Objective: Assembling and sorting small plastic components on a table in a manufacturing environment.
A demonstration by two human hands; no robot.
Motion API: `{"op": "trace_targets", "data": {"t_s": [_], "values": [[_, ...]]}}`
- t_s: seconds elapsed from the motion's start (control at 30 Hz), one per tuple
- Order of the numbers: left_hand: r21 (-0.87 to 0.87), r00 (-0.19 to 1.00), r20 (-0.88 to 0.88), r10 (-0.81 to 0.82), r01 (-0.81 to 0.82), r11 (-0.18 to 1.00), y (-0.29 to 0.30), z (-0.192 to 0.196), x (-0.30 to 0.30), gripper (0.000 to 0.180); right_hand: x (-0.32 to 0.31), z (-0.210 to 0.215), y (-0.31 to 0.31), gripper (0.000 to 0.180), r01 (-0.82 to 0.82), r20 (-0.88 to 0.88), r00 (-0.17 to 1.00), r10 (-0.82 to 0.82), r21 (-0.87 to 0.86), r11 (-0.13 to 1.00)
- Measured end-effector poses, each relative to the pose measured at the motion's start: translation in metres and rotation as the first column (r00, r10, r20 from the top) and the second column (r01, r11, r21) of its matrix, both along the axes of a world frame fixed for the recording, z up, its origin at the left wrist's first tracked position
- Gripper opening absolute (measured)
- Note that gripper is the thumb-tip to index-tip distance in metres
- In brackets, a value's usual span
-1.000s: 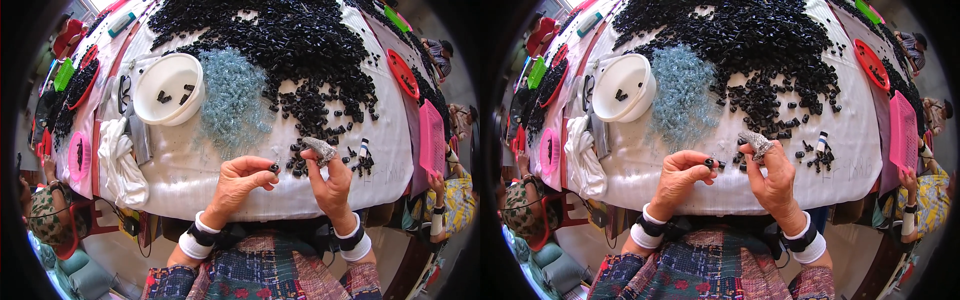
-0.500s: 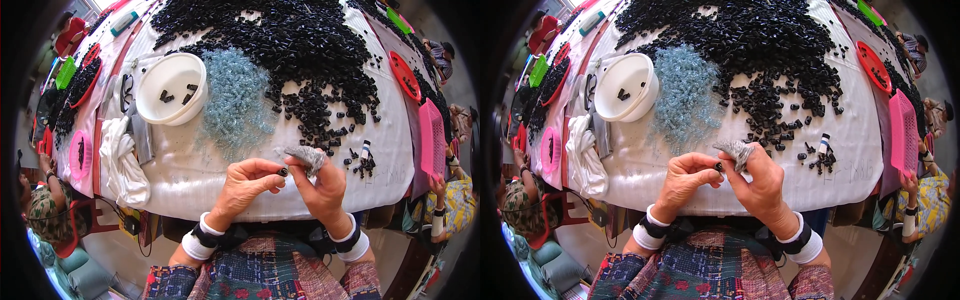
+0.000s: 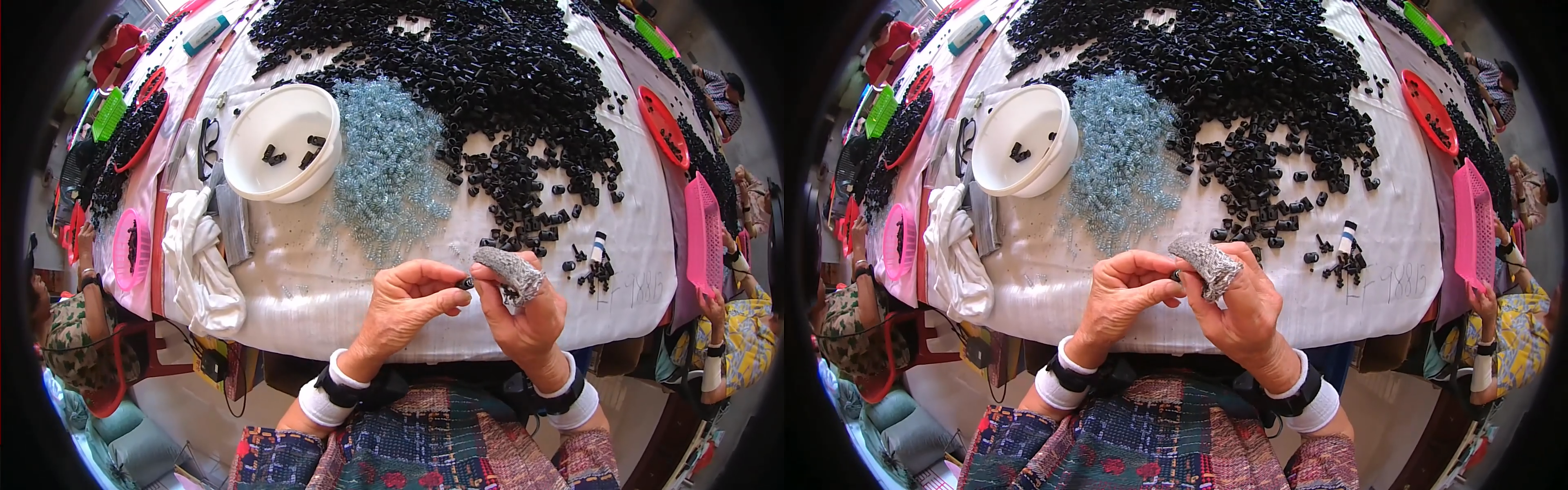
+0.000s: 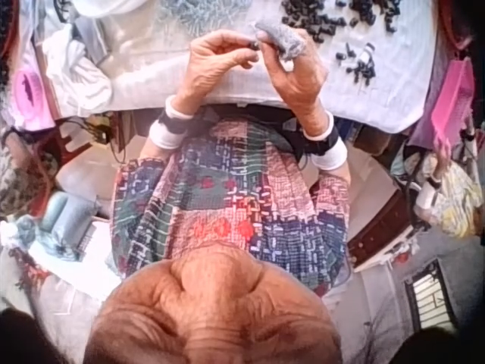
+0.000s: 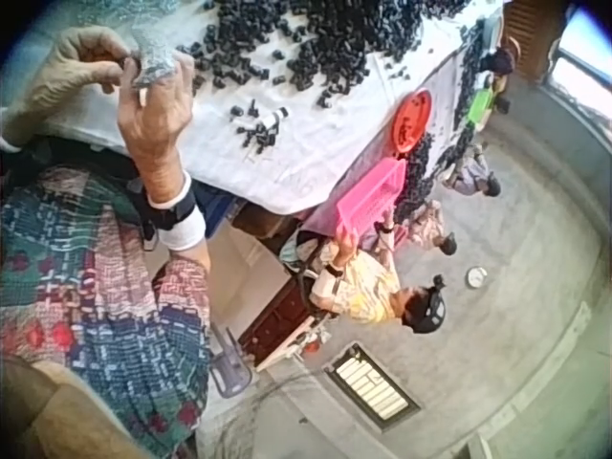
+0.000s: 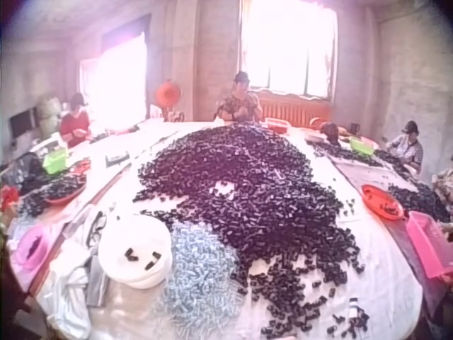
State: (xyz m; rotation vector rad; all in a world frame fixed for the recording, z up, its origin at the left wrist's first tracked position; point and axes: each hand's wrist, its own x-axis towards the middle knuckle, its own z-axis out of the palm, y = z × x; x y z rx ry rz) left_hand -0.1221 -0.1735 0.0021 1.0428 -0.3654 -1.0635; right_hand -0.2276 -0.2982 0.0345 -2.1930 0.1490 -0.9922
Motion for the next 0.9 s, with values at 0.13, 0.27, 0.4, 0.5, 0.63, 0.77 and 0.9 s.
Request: {"op": "trace_targets", "data": {"t_s": [0.13, 0.27, 0.4, 0.5, 0.63, 0.77, 0.9], "values": [[-0.015, 1.000, 0.003, 0.019, -0.019, 1.000, -0.0006, 0.0004, -0.0019, 0.023, -0.0008, -0.0036, 0.0010, 0.029, 0.015, -0.010, 1.000, -0.015, -0.006, 1.000], [-0.052, 0.999, 0.010, 0.040, -0.039, 0.998, -0.0007, -0.0011, -0.0032, 0.024, -0.0006, -0.0044, 0.0019, 0.027, 0.028, 0.018, 0.999, -0.029, 0.042, 0.999], [-0.041, 0.999, 0.011, 0.039, -0.038, 0.998, -0.0015, 0.0018, -0.0030, 0.024, -0.0009, -0.0048, 0.0025, 0.028, 0.023, 0.019, 1.000, -0.024, 0.047, 0.999], [-0.074, 1.000, -0.003, 0.021, -0.022, 0.997, -0.0008, 0.0014, -0.0028, 0.024, -0.0026, -0.0001, 0.0033, 0.029, -0.018, -0.045, 0.999, 0.016, -0.044, 0.999], [-0.073, 0.999, 0.007, 0.046, -0.046, 0.996, -0.0018, 0.0021, -0.0030, 0.022, -0.0029, -0.0036, 0.0026, 0.029, -0.037, -0.026, 0.999, 0.035, -0.104, 0.994], [-0.012, 1.000, -0.004, 0.011, -0.011, 1.000, -0.0005, 0.0021, -0.0013, 0.021, -0.0070, -0.0023, 0.0054, 0.029, 0.001, -0.045, 0.999, -0.002, -0.021, 1.000], [-0.021, 1.000, 0.011, 0.001, -0.001, 1.000, -0.0014, 0.0009, -0.0005, 0.022, -0.0074, 0.0035, -0.0015, 0.026, 0.026, -0.015, 1.000, -0.027, -0.109, 0.994]]}}
